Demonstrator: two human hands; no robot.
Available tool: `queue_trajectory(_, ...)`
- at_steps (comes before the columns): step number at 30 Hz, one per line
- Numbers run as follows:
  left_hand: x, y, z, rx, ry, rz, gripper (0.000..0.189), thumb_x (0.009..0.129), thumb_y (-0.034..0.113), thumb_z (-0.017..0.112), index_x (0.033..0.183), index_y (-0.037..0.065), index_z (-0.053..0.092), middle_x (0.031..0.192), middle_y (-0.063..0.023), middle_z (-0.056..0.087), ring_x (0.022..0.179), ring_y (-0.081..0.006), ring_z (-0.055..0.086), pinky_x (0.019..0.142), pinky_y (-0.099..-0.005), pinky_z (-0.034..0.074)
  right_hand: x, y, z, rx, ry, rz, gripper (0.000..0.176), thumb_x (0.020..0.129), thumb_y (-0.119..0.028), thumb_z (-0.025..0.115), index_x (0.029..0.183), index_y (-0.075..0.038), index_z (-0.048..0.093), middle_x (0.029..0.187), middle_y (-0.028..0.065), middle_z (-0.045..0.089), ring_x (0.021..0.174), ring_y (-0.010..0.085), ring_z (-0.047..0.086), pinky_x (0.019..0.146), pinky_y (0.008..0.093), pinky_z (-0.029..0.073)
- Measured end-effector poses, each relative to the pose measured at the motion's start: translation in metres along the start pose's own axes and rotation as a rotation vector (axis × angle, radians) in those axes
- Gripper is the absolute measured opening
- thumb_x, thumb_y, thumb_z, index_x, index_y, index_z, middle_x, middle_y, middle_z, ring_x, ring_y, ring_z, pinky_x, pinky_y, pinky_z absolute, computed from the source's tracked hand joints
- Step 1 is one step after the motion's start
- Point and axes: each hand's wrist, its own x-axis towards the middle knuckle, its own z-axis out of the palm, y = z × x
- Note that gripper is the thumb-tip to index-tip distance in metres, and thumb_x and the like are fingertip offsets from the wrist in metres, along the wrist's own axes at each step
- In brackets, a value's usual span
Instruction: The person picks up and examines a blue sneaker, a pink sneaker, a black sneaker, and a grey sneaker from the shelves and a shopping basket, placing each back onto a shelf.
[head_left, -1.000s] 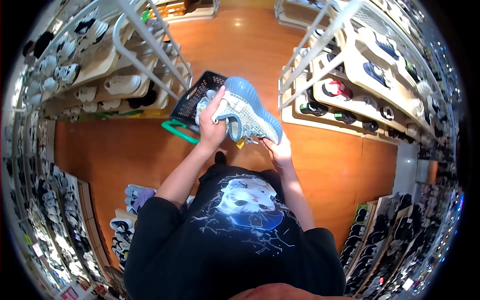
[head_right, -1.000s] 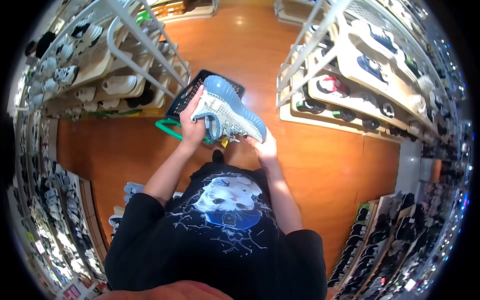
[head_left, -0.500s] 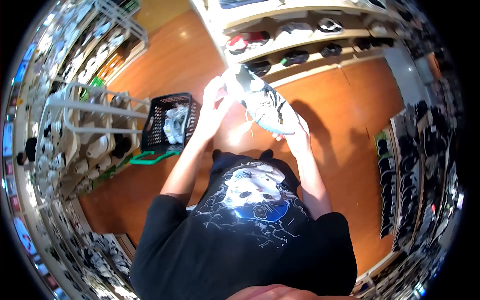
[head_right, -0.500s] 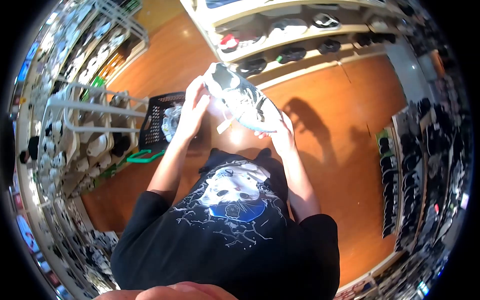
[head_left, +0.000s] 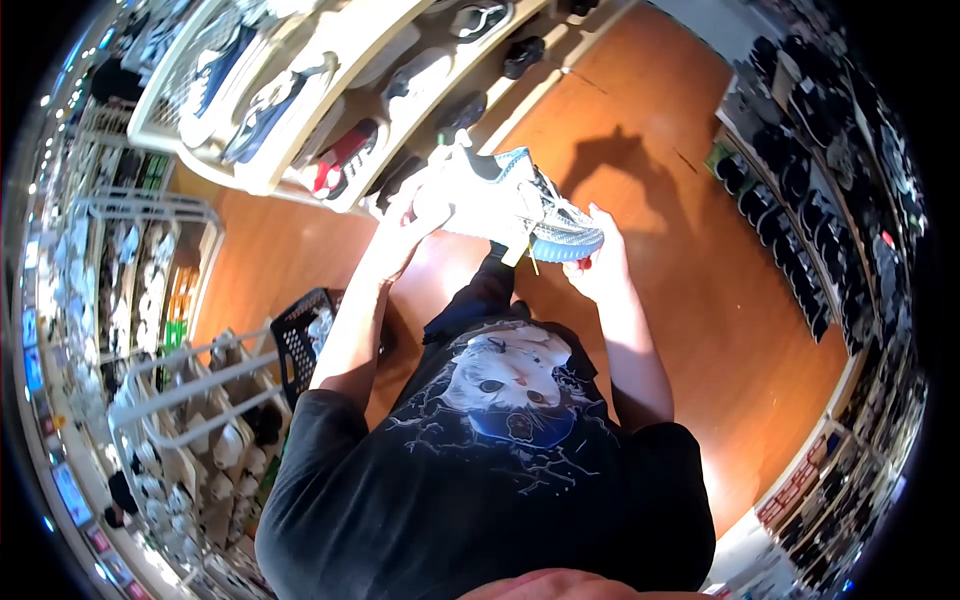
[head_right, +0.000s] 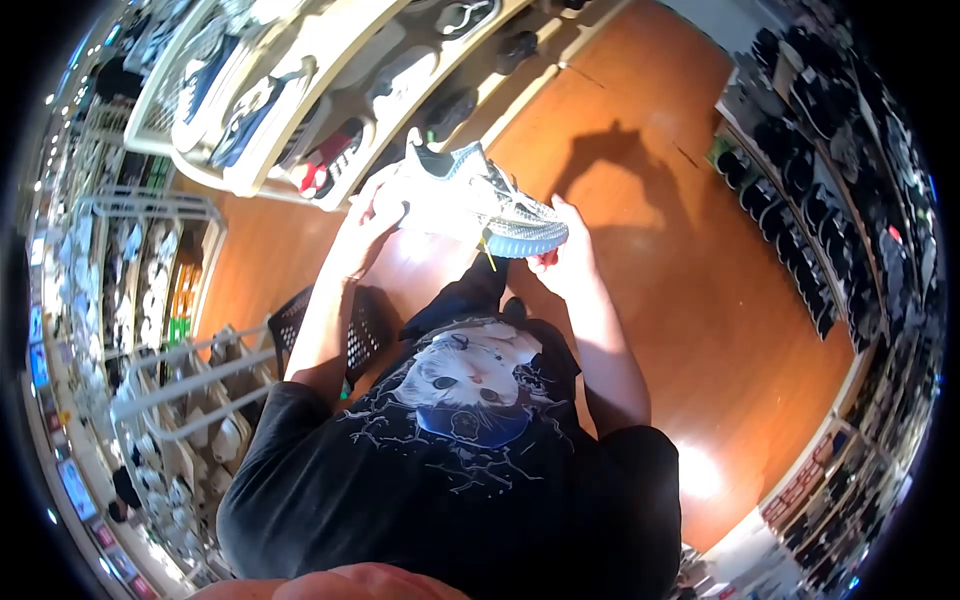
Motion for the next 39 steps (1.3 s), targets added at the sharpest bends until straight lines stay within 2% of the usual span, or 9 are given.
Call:
queue_trajectory(7, 0.117, 0.022, 0.012, -0.076, -0.231, 0.106, 0.056, 0.088, 0.010, 0.063, 0.141, 0.006, 0.044, 0.130, -0.0075, 0.052, 0.121, -0.0189, 0.047, 0.103, -0.0327, 0.038, 0.038, -0.072, 0.013, 0.076, -0.049, -0.177, 0.046, 0.097, -0.048, 0.043, 0.097, -0.006, 0.064, 0.074, 0.0056, 0.066, 0.044, 0.0147, 0.049, 0.038, 0.0252, 0.036)
queue_trajectory(9, 0.149, 0.022, 0.006, -0.136, -0.240, 0.050, 0.053, 0.090, 0.014, 0.062, 0.141, 0.008, 0.045, 0.128, -0.0066, 0.055, 0.114, -0.0174, 0.053, 0.096, -0.0308, 0.043, 0.049, -0.088, 0.022, -0.012, -0.201, -0.235, 0.056, 0.095, -0.056, 0.041, 0.114, -0.007, 0.059, 0.086, 0.0082, 0.064, 0.057, 0.0180, 0.052, 0.049, 0.0282, 0.038)
queue_trajectory(18, 0.231, 0.030, -0.016, -0.313, -0.158, -0.193, 0.058, 0.094, 0.014, 0.061, 0.145, 0.005, 0.035, 0.133, -0.0086, 0.050, 0.112, -0.0179, 0.059, 0.086, -0.0281, 0.055, 0.129, -0.148, 0.039, -0.236, -0.167, -0.322, 0.072, 0.096, -0.065, 0.029, 0.117, 0.000, 0.052, 0.088, 0.0148, 0.065, 0.079, 0.0232, 0.060, 0.071, 0.0345, 0.048)
queue_trajectory(19, 0.234, 0.037, -0.013, -0.259, -0.136, -0.197, 0.056, 0.095, 0.013, 0.059, 0.144, 0.000, 0.034, 0.132, -0.0133, 0.050, 0.111, -0.0233, 0.058, 0.091, -0.0364, 0.055, 0.135, -0.154, 0.041, -0.328, -0.186, -0.306, 0.076, 0.096, -0.066, 0.026, 0.118, 0.002, 0.052, 0.090, 0.0162, 0.067, 0.083, 0.0248, 0.063, 0.075, 0.0351, 0.051)
queue_trajectory(22, 0.263, 0.009, -0.031, -0.140, -0.180, -0.208, 0.053, 0.095, 0.019, 0.060, 0.143, 0.007, 0.039, 0.130, -0.0072, 0.052, 0.113, -0.0169, 0.056, 0.084, -0.0324, 0.056, 0.148, -0.168, 0.047, -0.528, 0.115, -0.202, 0.080, 0.097, -0.065, 0.025, 0.137, 0.004, 0.036, 0.118, 0.0252, 0.061, 0.107, 0.0321, 0.063, 0.095, 0.0409, 0.050)
queue_trajectory(26, 0.292, 0.009, -0.013, -0.095, -0.133, -0.215, 0.064, 0.093, 0.021, 0.065, 0.147, 0.007, 0.033, 0.132, -0.0085, 0.051, 0.118, -0.0186, 0.053, 0.093, -0.0366, 0.051, 0.178, -0.181, 0.043, -0.133, 0.002, -0.314, 0.072, 0.098, -0.059, 0.038, 0.141, -0.002, 0.031, 0.143, 0.0225, 0.039, 0.128, 0.0360, 0.047, 0.107, 0.0496, 0.039)
queue_trajectory(30, 0.322, 0.015, 0.015, -0.086, -0.178, -0.130, 0.078, 0.089, 0.024, 0.070, 0.150, 0.005, 0.026, 0.138, -0.0109, 0.048, 0.127, -0.0208, 0.046, 0.103, -0.0360, 0.041, 0.197, -0.212, 0.050, 0.039, -0.122, -0.519, 0.067, 0.090, -0.054, 0.059, 0.137, -0.012, 0.036, 0.138, 0.0172, 0.043, 0.128, 0.0326, 0.046, 0.104, 0.0544, 0.040)
queue_trajectory(35, 0.372, 0.017, 0.048, -0.076, -0.253, -0.128, 0.071, 0.095, 0.018, 0.061, 0.152, 0.007, 0.020, 0.141, -0.0125, 0.043, 0.127, -0.0228, 0.047, 0.102, -0.0396, 0.046, 0.216, -0.279, 0.036, -0.057, -0.115, -0.552, 0.055, 0.092, -0.042, 0.060, 0.130, -0.010, 0.039, 0.132, 0.0156, 0.047, 0.123, 0.0293, 0.052, 0.098, 0.0507, 0.046)
queue_trajectory(39, 0.421, 0.027, 0.102, 0.080, -0.329, -0.227, 0.057, 0.095, 0.022, 0.062, 0.141, 0.002, 0.036, 0.127, -0.0129, 0.055, 0.113, -0.0227, 0.058, 0.095, -0.0375, 0.051, 0.224, -0.350, 0.005, -0.054, -0.042, -0.589, 0.045, 0.092, -0.035, 0.059, 0.125, -0.010, 0.041, 0.123, 0.0138, 0.054, 0.114, 0.0283, 0.059, 0.092, 0.0484, 0.051)
